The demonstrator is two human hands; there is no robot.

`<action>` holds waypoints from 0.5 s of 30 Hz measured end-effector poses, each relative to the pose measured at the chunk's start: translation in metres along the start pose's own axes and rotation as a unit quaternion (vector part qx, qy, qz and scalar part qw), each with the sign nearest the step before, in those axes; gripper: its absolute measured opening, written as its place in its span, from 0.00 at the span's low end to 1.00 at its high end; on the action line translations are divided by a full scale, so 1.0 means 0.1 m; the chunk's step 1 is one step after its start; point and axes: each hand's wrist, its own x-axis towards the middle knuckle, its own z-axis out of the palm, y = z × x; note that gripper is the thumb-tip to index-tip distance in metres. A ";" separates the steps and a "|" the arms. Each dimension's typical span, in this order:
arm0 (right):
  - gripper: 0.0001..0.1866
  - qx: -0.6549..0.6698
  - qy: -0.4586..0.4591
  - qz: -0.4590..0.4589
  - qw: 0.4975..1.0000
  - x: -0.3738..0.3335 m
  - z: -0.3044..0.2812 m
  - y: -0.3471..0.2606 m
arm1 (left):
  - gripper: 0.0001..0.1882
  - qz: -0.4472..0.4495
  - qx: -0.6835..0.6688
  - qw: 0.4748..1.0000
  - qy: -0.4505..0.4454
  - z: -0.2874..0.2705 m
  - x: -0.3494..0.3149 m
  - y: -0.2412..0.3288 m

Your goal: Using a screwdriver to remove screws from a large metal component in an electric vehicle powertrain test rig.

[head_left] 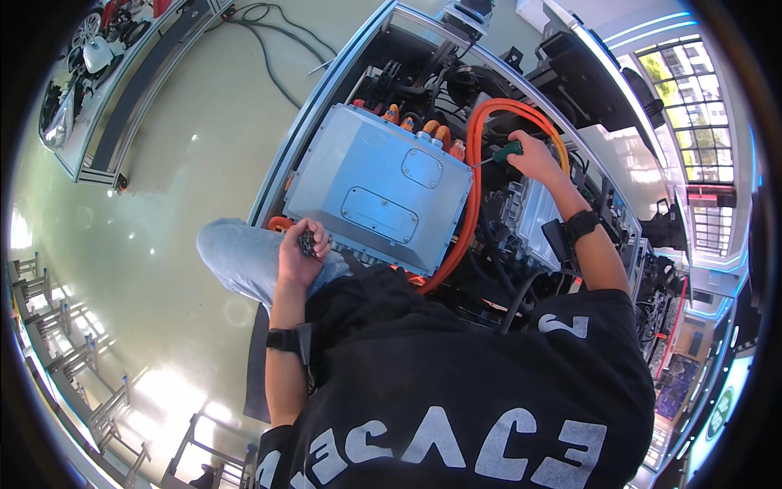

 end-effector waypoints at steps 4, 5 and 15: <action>0.20 0.007 -0.106 0.148 0.983 0.06 -0.06 -0.03 | 0.11 -0.002 0.008 1.000 -0.007 -0.01 0.00 0.01; 0.19 -0.002 -0.106 0.129 0.986 0.06 -0.04 0.01 | 0.11 -0.002 0.008 1.000 -0.008 0.00 0.01 0.01; 0.19 -0.021 -0.086 0.145 0.986 0.01 -0.13 -0.10 | 0.11 -0.010 0.006 1.000 0.002 -0.02 0.01 0.01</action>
